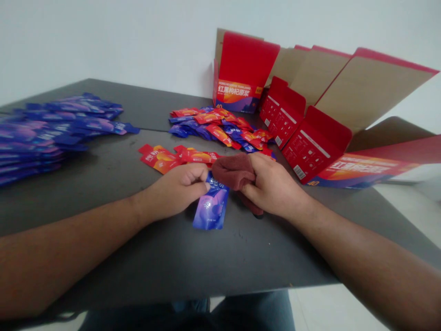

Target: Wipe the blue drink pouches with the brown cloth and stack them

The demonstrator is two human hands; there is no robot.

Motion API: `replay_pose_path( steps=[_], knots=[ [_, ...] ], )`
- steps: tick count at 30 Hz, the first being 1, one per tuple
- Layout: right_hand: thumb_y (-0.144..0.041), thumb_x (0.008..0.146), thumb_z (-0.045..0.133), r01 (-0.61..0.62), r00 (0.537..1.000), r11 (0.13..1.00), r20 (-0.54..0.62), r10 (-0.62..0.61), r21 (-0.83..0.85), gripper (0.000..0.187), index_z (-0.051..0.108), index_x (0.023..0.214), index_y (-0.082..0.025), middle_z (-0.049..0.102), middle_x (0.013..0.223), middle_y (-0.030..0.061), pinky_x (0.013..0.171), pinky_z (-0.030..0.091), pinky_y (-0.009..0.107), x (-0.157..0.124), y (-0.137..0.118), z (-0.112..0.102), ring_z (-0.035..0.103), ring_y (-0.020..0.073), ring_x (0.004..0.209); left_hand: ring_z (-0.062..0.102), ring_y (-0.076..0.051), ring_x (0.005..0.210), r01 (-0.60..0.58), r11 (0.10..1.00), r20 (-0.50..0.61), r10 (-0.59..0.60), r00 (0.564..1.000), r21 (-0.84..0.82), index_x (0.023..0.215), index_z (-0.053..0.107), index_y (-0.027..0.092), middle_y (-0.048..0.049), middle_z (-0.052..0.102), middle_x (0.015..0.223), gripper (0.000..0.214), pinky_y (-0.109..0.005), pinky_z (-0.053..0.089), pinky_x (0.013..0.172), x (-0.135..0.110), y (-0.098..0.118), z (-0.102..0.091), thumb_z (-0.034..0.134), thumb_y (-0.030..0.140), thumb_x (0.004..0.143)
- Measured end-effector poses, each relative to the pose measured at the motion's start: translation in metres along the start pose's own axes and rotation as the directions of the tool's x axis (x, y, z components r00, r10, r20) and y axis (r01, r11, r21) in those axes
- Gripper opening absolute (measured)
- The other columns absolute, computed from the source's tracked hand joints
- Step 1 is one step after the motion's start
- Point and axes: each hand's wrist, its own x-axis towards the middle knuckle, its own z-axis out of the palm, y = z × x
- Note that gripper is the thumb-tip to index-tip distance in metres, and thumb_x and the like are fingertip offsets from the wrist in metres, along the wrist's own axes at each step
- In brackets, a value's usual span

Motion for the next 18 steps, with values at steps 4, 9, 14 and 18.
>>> replay_pose_path(
  steps=[4,9,14,18],
  knots=[
    [-0.016,0.081,0.064,0.136,0.986,0.989,0.088,-0.14,0.053,0.017,0.06,0.098,-0.019,0.065,0.096,0.0059,0.078,0.049,0.033,-0.007,-0.009,0.005,0.061,0.0222,0.089,0.051,-0.013,0.065,0.055,0.997,-0.038,-0.057,0.998,-0.049,0.072,0.053,0.02,0.0027,0.056,0.069,0.019,-0.026,0.039,0.059,0.0,-0.001,0.001,0.061,0.027,0.088],
    [-0.015,0.086,0.062,0.264,0.938,0.963,0.214,-0.271,0.062,0.02,0.061,0.106,-0.019,0.064,0.106,0.0073,0.082,0.05,0.033,-0.012,-0.017,0.002,0.061,0.0224,0.095,0.044,-0.011,0.056,0.085,0.973,-0.067,-0.101,0.993,-0.214,0.074,0.049,0.021,0.004,0.049,0.064,0.02,-0.025,0.035,0.052,0.001,-0.007,0.004,0.061,0.028,0.088],
    [-0.019,0.085,0.063,0.093,0.995,0.993,0.043,-0.091,-0.067,0.014,0.058,0.098,-0.018,0.061,0.096,0.0075,0.076,0.049,0.035,-0.009,-0.01,0.004,0.059,0.0233,0.086,0.046,-0.012,0.052,0.132,0.911,-0.027,-0.155,0.988,-0.39,0.075,0.046,0.023,0.0044,0.048,0.06,0.019,-0.025,0.034,0.048,0.002,-0.012,0.008,0.063,0.022,0.084],
    [-0.018,0.088,0.062,0.231,0.964,0.973,0.142,-0.226,-0.019,0.017,0.061,0.104,-0.017,0.064,0.104,0.0088,0.08,0.049,0.034,-0.012,-0.017,0.009,0.06,0.0238,0.094,0.048,-0.011,0.054,0.105,0.895,-0.089,-0.159,0.983,-0.433,0.075,0.049,0.021,0.0035,0.051,0.063,0.019,-0.024,0.036,0.05,0.002,-0.01,0.009,0.065,0.022,0.084]
  ],
)
